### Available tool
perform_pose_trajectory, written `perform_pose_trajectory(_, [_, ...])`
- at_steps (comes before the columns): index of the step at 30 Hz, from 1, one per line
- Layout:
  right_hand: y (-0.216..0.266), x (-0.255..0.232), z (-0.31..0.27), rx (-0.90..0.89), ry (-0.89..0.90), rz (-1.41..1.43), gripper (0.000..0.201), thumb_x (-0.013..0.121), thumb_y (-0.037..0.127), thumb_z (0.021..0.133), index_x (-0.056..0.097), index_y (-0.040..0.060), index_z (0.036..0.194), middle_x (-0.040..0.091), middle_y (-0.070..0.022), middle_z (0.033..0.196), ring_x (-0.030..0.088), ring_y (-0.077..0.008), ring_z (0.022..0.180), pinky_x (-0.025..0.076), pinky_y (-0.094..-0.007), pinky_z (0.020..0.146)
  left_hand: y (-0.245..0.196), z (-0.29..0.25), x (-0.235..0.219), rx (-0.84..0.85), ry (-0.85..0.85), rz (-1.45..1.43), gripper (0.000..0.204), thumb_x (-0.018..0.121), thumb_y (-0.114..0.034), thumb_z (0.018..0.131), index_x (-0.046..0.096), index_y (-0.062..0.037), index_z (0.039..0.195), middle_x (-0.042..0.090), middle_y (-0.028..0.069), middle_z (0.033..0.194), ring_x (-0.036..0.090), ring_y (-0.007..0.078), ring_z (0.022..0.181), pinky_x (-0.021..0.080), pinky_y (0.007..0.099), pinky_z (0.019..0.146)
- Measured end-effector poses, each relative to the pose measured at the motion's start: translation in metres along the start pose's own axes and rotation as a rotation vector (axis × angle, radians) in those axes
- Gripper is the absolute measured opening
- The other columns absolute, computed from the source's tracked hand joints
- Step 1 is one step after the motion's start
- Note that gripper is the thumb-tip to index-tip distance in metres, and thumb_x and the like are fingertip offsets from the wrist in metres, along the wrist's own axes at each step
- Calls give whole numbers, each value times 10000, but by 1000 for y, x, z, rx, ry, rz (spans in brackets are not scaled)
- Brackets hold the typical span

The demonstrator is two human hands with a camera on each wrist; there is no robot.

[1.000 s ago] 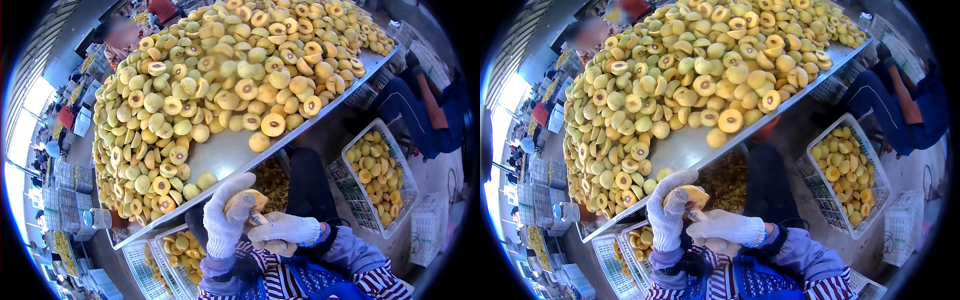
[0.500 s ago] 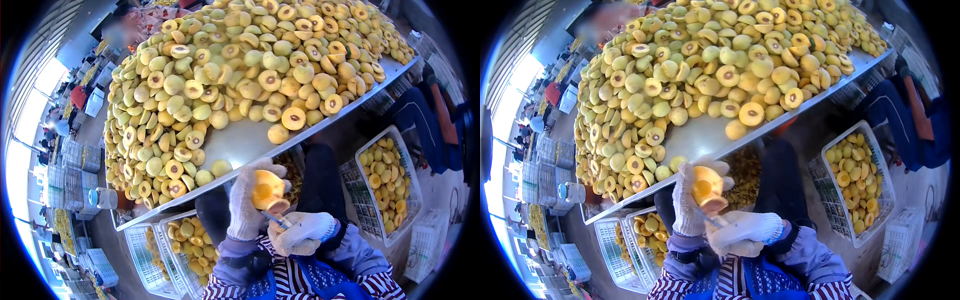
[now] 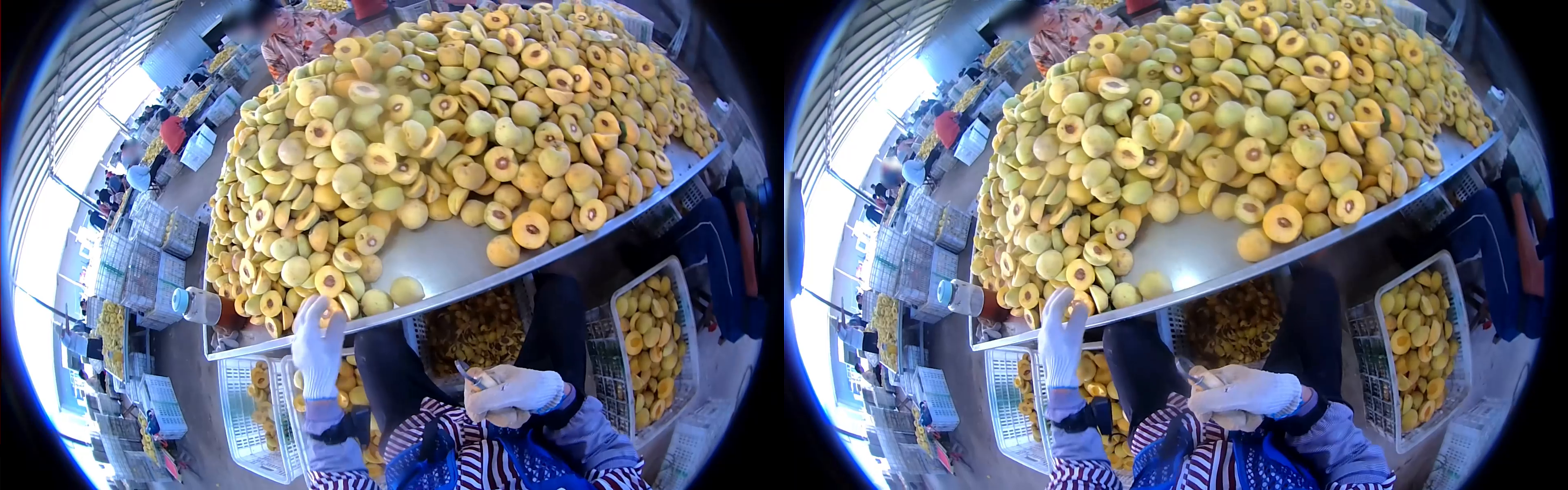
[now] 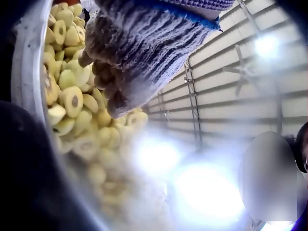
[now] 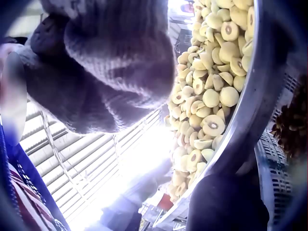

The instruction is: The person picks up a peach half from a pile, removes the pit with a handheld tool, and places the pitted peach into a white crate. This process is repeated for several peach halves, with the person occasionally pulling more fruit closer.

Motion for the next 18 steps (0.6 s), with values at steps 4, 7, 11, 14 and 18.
perform_pose_trajectory(4, [5,-8,4,-89,12,-2,219,682,242,899,607,45,840,481,2,522,412,-77,384,278,-222,353,-14,73,60,49,222,15,462,732,-315,835,628,-50,1198,626,117,1279,586,272,1187,492,377,951])
perform_pose_trajectory(7, [0,-21,4,-80,-18,-12,248,658,315,936,617,78,874,487,12,555,422,-64,409,289,-212,360,-7,127,106,235,68,268,552,734,-409,803,588,-89,1229,620,132,1249,524,315,1239,443,438,1003])
perform_pose_trajectory(11, [-1,-26,11,-61,-33,32,260,641,323,953,609,71,899,476,15,546,402,-63,386,288,-216,352,-8,144,160,69,225,488,670,685,-571,785,587,-144,1293,529,169,1378,489,361,1265,402,500,1037])
perform_pose_trajectory(14, [2,-20,24,-98,53,51,276,633,334,962,606,66,903,474,19,549,388,-59,383,278,-216,352,-32,107,175,66,483,418,595,677,-568,793,621,-205,1261,496,158,1423,436,373,1321,390,509,1045])
perform_pose_trajectory(18, [7,-17,31,4,-17,-81,302,644,378,942,608,80,902,481,24,559,387,-57,386,275,-211,354,-47,58,194,160,698,180,453,703,-480,808,666,-222,1178,519,120,1407,427,365,1336,401,509,1034])
Point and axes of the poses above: each hand's wrist, its own z-axis towards the middle knuckle, its own x-axis out of the palm, y = z × x, the point moved 8 cm from there along z, towards the middle knuckle
